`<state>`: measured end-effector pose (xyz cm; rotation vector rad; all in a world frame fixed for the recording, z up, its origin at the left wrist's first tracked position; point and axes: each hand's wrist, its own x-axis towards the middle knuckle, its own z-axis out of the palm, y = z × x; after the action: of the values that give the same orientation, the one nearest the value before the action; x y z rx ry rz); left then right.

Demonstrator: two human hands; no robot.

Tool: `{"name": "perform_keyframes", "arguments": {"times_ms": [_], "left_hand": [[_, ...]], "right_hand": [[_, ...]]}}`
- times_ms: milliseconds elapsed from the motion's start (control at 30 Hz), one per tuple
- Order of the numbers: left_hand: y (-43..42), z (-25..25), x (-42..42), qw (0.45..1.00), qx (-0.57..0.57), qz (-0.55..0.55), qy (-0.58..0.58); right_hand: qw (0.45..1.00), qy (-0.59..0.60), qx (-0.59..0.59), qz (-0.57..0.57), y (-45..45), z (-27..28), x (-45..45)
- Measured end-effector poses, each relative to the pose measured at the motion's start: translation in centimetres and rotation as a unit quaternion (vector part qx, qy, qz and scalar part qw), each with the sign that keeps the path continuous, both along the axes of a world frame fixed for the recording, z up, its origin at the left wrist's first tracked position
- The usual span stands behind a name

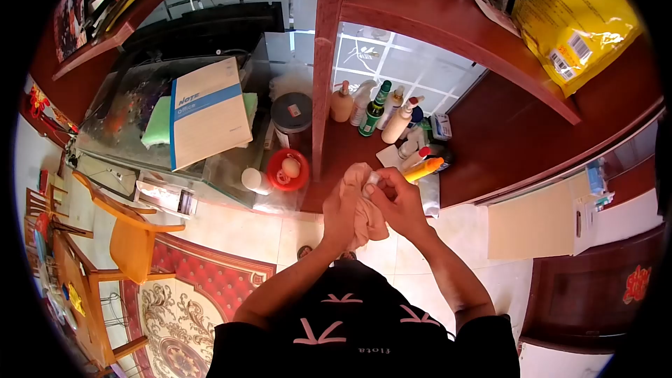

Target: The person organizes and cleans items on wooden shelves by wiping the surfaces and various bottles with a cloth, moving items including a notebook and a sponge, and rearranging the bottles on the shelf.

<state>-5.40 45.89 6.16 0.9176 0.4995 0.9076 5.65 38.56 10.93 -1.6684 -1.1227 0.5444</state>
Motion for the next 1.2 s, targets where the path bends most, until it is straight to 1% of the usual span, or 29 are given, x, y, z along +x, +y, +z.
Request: {"name": "perform_keyframes", "arguments": {"times_ms": [33, 133, 233, 267, 333, 400, 433, 467, 500, 567, 600, 633, 667, 700, 733, 767, 800, 833, 900, 933, 967, 1033, 1067, 1100, 1167, 1200], "left_hand": [[0.0, 0.0, -0.2, 0.999, 0.016, -0.001, 0.028], [1.1, 1.1, -1.4, 0.993, 0.072, -0.001, 0.097], [2.0, 2.4, -2.7, 0.978, 0.147, 0.014, 0.15], [2.3, 2.4, -3.1, 0.966, 0.183, 0.025, 0.18], [2.6, 2.3, -3.9, 0.934, 0.273, 0.064, 0.22], [2.7, 2.5, -4.4, 0.887, 0.379, 0.118, 0.237], [2.8, 2.5, -4.7, 0.869, 0.406, 0.143, 0.245], [3.0, 2.5, -5.1, 0.849, 0.432, 0.168, 0.254], [3.1, 2.6, -5.3, 0.827, 0.457, 0.193, 0.262], [3.0, 3.3, -6.0, 0.898, 0.323, 0.132, 0.269], [2.9, 3.5, -6.3, 0.924, 0.252, 0.099, 0.27], [3.0, 2.8, -6.2, 0.966, 0.148, 0.09, 0.192], [3.2, 1.5, -5.8, 0.99, 0.04, 0.078, 0.11], [3.2, 0.9, -5.5, 0.995, -0.069, 0.064, 0.025], [3.1, 0.6, -5.7, 0.984, -0.17, 0.012, -0.05], [2.8, 0.5, -6.1, 0.973, -0.209, -0.012, -0.093], [2.4, 2.1, -6.8, 0.959, -0.247, -0.037, -0.135], [2.1, 2.9, -7.2, 0.941, -0.284, -0.063, -0.175], [1.6, 2.2, -6.4, 0.983, -0.135, -0.041, -0.122], [1.4, 2.5, -5.6, 1.0, -0.005, -0.016, -0.024], [1.1, 2.9, -5.1, 0.989, 0.126, 0.01, 0.075], [0.9, 2.2, -4.2, 0.997, 0.071, 0.016, 0.007], [1.2, 2.2, -3.8, 0.997, 0.069, 0.029, -0.026], [1.4, 2.6, -3.6, 0.995, 0.066, 0.041, -0.058], [2.0, 3.9, -3.2, 0.999, -0.007, 0.031, -0.03], [2.0, 4.3, -3.3, 0.999, -0.044, 0.027, -0.015]], "right_hand": [[1.0, -0.006, -0.018, -0.001, 0.0, -0.1, 0.0], [0.991, 0.126, 0.025, 0.04, 0.3, 1.1, -0.1], [0.995, 0.01, 0.093, 0.036, 0.9, 0.8, 0.0], [0.994, 0.052, 0.093, 0.029, 1.2, 0.4, -0.1], [0.986, 0.139, 0.092, 0.015, 1.7, -0.5, -1.0], [0.97, 0.234, 0.06, -0.016, 2.5, -0.2, -2.2], [0.958, 0.28, 0.043, -0.031, 2.8, -0.1, -2.7], [0.957, 0.287, 0.037, -0.024, 3.0, -0.2, -3.0], [0.963, 0.267, 0.042, -0.018, 3.4, -0.1, -3.3], [0.972, 0.229, 0.053, -0.007, 3.9, 0.0, -3.9], [0.974, 0.213, 0.073, -0.007, 4.0, 0.1, -4.0], [0.976, 0.197, 0.094, -0.007, 4.3, 0.2, -4.0], [0.977, 0.182, 0.113, -0.007, 4.4, 0.3, -4.0], [0.972, 0.201, 0.122, -0.011, 4.5, 0.9, -3.9], [0.967, 0.219, 0.131, -0.016, 4.5, 1.8, -3.8], [0.961, 0.237, 0.141, -0.022, 4.6, 2.4, -3.4], [0.967, 0.21, 0.146, 0.003, 4.6, 2.4, -2.6], [0.953, 0.256, 0.164, 0.016, 4.8, 2.3, -2.6], [0.916, 0.349, 0.195, 0.039, 4.9, 2.1, -2.8], [0.896, 0.377, 0.231, 0.033, 5.3, 2.4, -3.7], [0.89, 0.382, 0.246, 0.04, 5.5, 2.2, -4.3], [0.875, 0.39, 0.279, 0.059, 5.6, 1.7, -5.2], [0.859, 0.423, 0.282, 0.063, 5.6, 2.1, -5.6], [0.859, 0.42, 0.286, 0.057, 5.7, 2.0, -5.4], [0.86, 0.416, 0.292, 0.043, 5.8, 1.7, -5.0], [0.846, 0.445, 0.293, 0.037, 5.7, 1.9, -4.8]]}}
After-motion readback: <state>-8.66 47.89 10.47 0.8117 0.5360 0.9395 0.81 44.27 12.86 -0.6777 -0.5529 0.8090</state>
